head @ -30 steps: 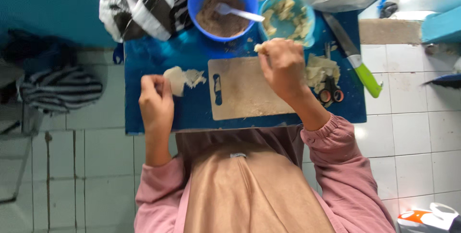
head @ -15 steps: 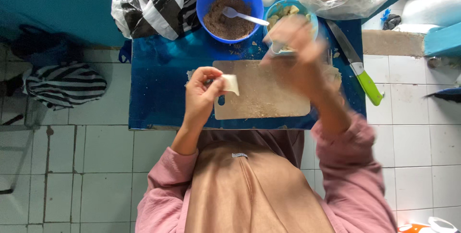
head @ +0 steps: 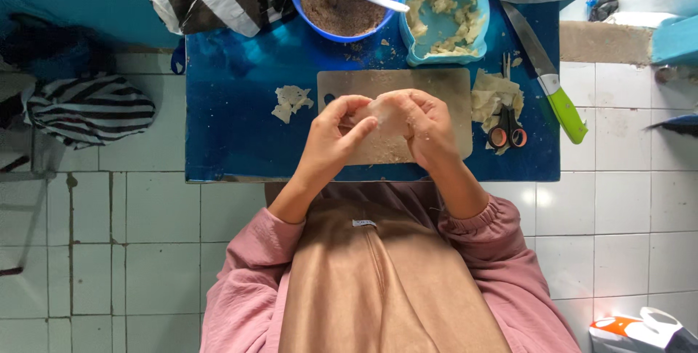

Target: The person sits on the floor at a low table and folds thin pastry wrappers into filled parcels. They place filling onto a wrapper using a spoon, fold and pinch the wrapper closed, and set the finished parcel aside, repeating the process with more wrappers.

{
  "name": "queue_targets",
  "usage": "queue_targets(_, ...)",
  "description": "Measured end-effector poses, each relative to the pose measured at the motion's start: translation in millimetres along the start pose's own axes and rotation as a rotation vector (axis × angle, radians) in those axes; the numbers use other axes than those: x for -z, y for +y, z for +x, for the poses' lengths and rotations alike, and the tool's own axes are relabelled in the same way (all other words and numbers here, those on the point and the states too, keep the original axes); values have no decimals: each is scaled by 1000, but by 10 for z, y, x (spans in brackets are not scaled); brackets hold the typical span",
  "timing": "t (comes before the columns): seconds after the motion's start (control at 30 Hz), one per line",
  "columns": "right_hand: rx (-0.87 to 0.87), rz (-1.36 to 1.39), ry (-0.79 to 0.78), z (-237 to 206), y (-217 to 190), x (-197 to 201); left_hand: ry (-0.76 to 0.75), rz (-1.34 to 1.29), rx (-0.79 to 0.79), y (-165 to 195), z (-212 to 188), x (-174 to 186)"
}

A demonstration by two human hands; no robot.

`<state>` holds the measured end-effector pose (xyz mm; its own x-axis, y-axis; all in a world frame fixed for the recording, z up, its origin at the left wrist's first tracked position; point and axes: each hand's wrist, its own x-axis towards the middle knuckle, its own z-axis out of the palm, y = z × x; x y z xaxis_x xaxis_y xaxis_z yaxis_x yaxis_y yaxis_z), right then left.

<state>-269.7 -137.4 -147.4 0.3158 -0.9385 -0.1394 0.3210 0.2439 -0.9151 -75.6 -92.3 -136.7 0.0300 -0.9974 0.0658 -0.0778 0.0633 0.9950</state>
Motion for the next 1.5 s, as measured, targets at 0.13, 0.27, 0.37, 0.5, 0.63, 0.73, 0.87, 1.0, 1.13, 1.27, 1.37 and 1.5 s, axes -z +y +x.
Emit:
queue_targets(0.13, 217, -380, 134, -95, -21, -36, 333, 431, -384, -35, -75, -109)
queue_targets(0.27, 414, -646, -13, -237, 28, -205, 92, -15, -308, -95, -94, -355)
queue_targets(0.37, 377, -649, -126, -364, 45, -335, 74, -428, -155, -187, -68, -466)
queue_targets(0.5, 344, -622, -36, -435, -49, -318, 126, -451, -47, -340, -64, -432)
queue_targets(0.63, 510, -888, 32, -242, -200, -15, -40, -524, -5, -378, -8, -352)
queue_targets(0.73, 84, -416, -51, -115, -185, 159, -68, -423, 63, -302, 45, -302)
queue_targets(0.87, 199, -803, 155, -48, -72, 105, 118, 209, -156, -142, 82, -150)
queue_targets(1.0, 576, -1402, 148, -13, -114, -49, 431, 694, -352, -108, 94, 325)
queue_targets(1.13, 633, -1516, 173, 10, -222, -77, 391, 913, 4, -241, 97, 775)
queue_targets(1.27, 417, -1172, 155, 1, -303, 22, 316, 874, -113, -332, 116, 852)
queue_targets(1.37, 439, -1047, 227, -48, -339, 80, 270, 542, -89, -304, 104, 785)
queue_targets(1.5, 483, -1061, 165, -142, -363, 73, 129, -109, 2, -236, 13, 472)
